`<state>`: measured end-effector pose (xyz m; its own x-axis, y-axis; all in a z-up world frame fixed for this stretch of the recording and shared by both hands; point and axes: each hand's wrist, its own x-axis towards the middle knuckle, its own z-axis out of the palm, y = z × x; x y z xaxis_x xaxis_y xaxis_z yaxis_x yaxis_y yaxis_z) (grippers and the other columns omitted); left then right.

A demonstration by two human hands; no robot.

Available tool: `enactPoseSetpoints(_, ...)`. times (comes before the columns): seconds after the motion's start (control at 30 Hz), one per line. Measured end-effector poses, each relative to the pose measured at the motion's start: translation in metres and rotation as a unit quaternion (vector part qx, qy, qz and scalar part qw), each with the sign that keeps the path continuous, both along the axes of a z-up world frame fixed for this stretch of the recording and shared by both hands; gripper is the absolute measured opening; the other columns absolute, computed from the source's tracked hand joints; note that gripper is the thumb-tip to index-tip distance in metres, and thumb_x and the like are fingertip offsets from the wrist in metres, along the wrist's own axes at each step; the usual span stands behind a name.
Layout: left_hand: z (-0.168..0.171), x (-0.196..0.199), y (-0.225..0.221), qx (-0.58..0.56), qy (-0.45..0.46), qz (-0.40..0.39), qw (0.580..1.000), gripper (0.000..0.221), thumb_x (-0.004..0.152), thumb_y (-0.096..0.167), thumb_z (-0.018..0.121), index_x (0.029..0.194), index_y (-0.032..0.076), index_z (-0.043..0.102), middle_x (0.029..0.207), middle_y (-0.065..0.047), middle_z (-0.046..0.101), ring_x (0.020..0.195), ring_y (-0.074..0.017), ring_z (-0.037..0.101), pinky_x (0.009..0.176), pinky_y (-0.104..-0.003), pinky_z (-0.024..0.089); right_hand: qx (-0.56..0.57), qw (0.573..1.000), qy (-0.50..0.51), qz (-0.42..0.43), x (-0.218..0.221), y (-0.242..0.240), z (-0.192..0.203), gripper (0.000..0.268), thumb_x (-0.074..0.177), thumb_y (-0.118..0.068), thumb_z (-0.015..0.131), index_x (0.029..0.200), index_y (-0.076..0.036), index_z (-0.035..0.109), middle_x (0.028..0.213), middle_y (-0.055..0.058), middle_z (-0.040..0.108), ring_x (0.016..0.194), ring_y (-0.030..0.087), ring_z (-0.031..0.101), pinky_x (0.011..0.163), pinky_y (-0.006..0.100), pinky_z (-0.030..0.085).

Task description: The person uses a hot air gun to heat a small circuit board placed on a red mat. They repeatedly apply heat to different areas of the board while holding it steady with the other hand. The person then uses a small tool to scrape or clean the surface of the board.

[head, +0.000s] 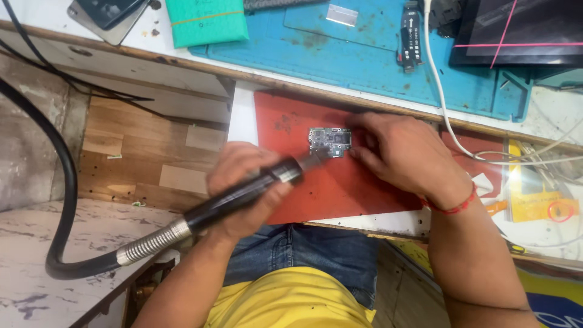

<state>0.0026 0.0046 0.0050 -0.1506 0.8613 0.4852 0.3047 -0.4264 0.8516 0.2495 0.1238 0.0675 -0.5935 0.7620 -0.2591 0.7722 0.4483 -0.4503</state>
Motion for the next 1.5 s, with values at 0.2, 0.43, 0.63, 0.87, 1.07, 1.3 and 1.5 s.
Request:
enactPoseSetpoints(0.2, 0.004, -0.003, -0.001, -0.03, 0.017, -0.059, 0.998, 0.038, 0.089, 0.034, 0.082, 0.108, 0.003, 0.07, 0.105, -0.009, 0.072, 0.103, -0.024, 0.068, 0.095, -0.035, 0.056, 0.031, 0.997, 0.052, 0.051, -0.003, 0.002, -0.005, 0.037, 0.088, -0.016, 0.067, 0.123, -0.007, 0.063, 0.086, 0.017, 0.07, 0.082, 0.041, 0.066, 0.068, 0.051, 0.05)
enactPoseSetpoints(0.43, 0.003, -0.006, -0.001, -0.039, 0.0, -0.054, 0.998, 0.035, 0.089, 0.033, 0.081, 0.108, 0.005, 0.072, 0.105, -0.009, 0.073, 0.095, -0.0203, 0.07, 0.087, -0.033, 0.056, 0.04, 0.996, 0.047, 0.059, -0.005, -0.001, -0.005, 0.038, 0.086, -0.014, 0.066, 0.124, -0.007, 0.063, 0.094, 0.018, 0.071, 0.085, 0.042, 0.067, 0.071, 0.051, 0.052)
enactPoseSetpoints(0.63, 0.002, -0.004, -0.003, -0.072, -0.035, -0.003, 0.997, 0.037, 0.096, 0.034, 0.08, 0.115, 0.005, 0.069, 0.112, -0.008, 0.072, 0.1, -0.0212, 0.069, 0.091, -0.033, 0.058, 0.041, 0.996, 0.051, 0.055, -0.002, -0.004, -0.007, 0.037, 0.088, -0.015, 0.065, 0.124, -0.007, 0.062, 0.099, 0.019, 0.072, 0.087, 0.043, 0.067, 0.072, 0.052, 0.052)
enactPoseSetpoints(0.87, -0.003, -0.003, -0.001, -0.049, 0.008, -0.027, 0.998, 0.041, 0.093, 0.034, 0.083, 0.119, 0.006, 0.068, 0.114, -0.008, 0.071, 0.102, -0.0198, 0.068, 0.092, -0.031, 0.057, 0.046, 0.996, 0.047, 0.064, -0.005, -0.004, -0.011, 0.035, 0.089, -0.016, 0.064, 0.124, -0.007, 0.062, 0.1, 0.019, 0.072, 0.086, 0.043, 0.066, 0.069, 0.053, 0.051)
enactPoseSetpoints(1.07, -0.001, -0.003, -0.002, -0.063, -0.037, -0.04, 0.997, 0.037, 0.096, 0.03, 0.084, 0.118, 0.004, 0.068, 0.113, -0.009, 0.073, 0.106, -0.0202, 0.068, 0.097, -0.033, 0.057, 0.042, 0.992, 0.095, 0.075, -0.005, 0.002, -0.014, 0.038, 0.088, -0.015, 0.065, 0.125, -0.005, 0.063, 0.089, 0.019, 0.07, 0.082, 0.042, 0.066, 0.069, 0.052, 0.051)
enactPoseSetpoints(1.3, 0.005, -0.003, -0.007, -0.094, -0.016, 0.035, 0.995, 0.04, 0.093, 0.029, 0.083, 0.12, 0.004, 0.068, 0.116, -0.011, 0.071, 0.101, -0.022, 0.068, 0.089, -0.032, 0.057, 0.046, 0.993, 0.083, 0.076, -0.007, 0.001, -0.016, 0.033, 0.091, -0.016, 0.065, 0.122, -0.006, 0.064, 0.087, 0.018, 0.069, 0.08, 0.041, 0.065, 0.068, 0.051, 0.05)
enactPoseSetpoints(1.5, 0.007, -0.005, -0.007, -0.059, 0.027, -0.028, 0.997, 0.039, 0.09, 0.031, 0.083, 0.115, 0.004, 0.069, 0.112, -0.011, 0.071, 0.104, -0.0255, 0.07, 0.093, -0.035, 0.056, 0.074, 0.988, 0.102, 0.087, -0.007, 0.001, -0.014, 0.03, 0.089, -0.015, 0.068, 0.117, -0.005, 0.066, 0.088, 0.018, 0.069, 0.079, 0.04, 0.065, 0.068, 0.05, 0.051)
